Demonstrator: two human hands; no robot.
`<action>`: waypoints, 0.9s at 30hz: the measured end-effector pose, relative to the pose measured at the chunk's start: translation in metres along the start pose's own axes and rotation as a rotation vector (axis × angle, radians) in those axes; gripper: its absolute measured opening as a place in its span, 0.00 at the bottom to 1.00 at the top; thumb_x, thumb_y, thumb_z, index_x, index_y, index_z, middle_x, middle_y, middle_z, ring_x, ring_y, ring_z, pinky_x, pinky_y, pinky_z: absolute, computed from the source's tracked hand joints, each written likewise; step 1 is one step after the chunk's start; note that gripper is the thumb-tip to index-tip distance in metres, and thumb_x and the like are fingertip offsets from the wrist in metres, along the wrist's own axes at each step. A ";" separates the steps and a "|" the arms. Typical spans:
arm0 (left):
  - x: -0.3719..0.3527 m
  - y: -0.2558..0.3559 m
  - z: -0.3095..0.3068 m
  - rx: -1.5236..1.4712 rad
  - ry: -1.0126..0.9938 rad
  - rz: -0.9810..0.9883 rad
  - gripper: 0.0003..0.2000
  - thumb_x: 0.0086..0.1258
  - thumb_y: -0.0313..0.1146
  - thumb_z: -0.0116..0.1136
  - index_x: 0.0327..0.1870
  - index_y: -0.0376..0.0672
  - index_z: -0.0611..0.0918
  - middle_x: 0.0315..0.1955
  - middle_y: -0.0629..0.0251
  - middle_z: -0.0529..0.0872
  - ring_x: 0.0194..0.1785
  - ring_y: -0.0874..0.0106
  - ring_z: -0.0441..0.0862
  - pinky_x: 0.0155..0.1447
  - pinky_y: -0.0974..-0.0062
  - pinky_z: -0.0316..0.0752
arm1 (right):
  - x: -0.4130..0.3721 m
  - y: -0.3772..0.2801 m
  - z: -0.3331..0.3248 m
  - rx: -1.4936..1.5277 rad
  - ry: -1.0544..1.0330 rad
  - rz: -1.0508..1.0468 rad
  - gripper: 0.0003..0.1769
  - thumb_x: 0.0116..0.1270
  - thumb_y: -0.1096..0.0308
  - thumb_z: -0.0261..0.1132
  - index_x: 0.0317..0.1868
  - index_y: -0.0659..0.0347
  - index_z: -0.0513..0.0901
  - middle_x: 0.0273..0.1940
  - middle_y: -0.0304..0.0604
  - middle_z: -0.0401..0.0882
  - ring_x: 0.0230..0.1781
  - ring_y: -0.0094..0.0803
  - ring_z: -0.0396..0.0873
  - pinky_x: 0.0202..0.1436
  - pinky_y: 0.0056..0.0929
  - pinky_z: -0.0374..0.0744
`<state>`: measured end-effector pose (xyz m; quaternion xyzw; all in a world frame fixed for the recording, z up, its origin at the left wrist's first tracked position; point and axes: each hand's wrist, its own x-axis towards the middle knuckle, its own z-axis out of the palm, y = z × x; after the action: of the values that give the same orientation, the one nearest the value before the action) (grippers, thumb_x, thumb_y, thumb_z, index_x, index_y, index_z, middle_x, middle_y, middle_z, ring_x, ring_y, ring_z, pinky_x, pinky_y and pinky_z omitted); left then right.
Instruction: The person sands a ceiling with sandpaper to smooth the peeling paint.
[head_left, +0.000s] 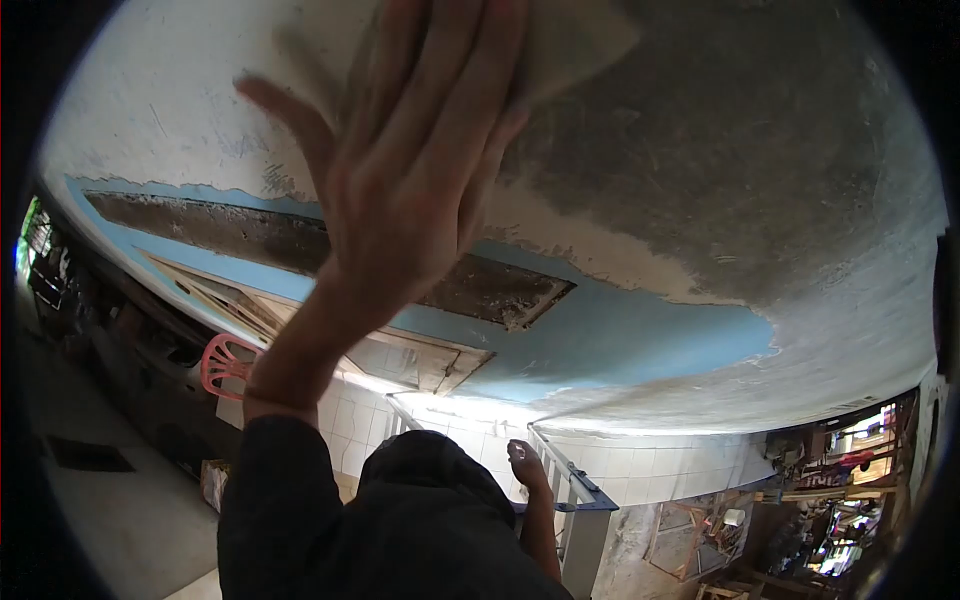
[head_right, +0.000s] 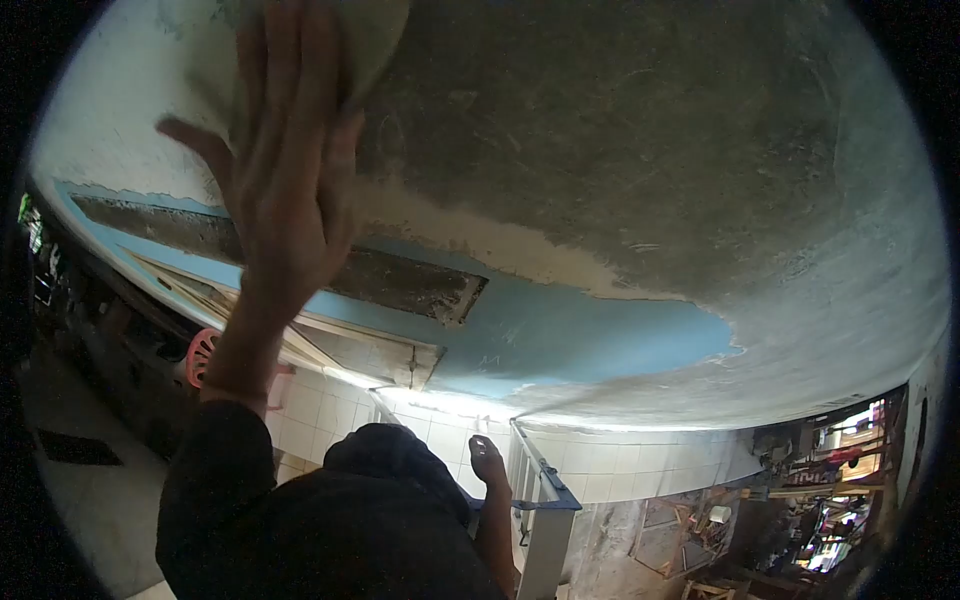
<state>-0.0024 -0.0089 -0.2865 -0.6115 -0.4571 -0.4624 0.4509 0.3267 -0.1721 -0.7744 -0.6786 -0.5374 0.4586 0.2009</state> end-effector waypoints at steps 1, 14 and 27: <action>0.007 -0.001 -0.001 0.009 0.034 0.009 0.23 0.78 0.42 0.38 0.68 0.41 0.69 0.69 0.58 0.66 0.75 0.60 0.56 0.70 0.42 0.13 | -0.003 0.004 0.001 0.001 0.007 -0.001 0.17 0.71 0.62 0.57 0.52 0.65 0.78 0.37 0.46 0.82 0.36 0.30 0.82 0.42 0.29 0.79; -0.003 0.023 -0.004 -0.103 -0.135 0.021 0.20 0.75 0.39 0.42 0.67 0.51 0.71 0.70 0.69 0.65 0.76 0.67 0.53 0.71 0.40 0.14 | 0.010 0.011 -0.001 -0.045 0.041 0.030 0.17 0.71 0.60 0.58 0.51 0.65 0.78 0.36 0.45 0.83 0.35 0.31 0.82 0.41 0.29 0.79; -0.030 0.024 0.010 -0.162 -0.117 0.208 0.26 0.67 0.44 0.57 0.67 0.59 0.70 0.72 0.78 0.61 0.76 0.74 0.52 0.70 0.31 0.19 | 0.013 0.013 0.000 0.011 0.070 0.020 0.18 0.71 0.60 0.58 0.52 0.66 0.78 0.38 0.46 0.83 0.36 0.32 0.82 0.42 0.29 0.80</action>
<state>0.0176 -0.0080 -0.3202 -0.7159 -0.3782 -0.4120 0.4180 0.3344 -0.1643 -0.7899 -0.6985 -0.5206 0.4395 0.2188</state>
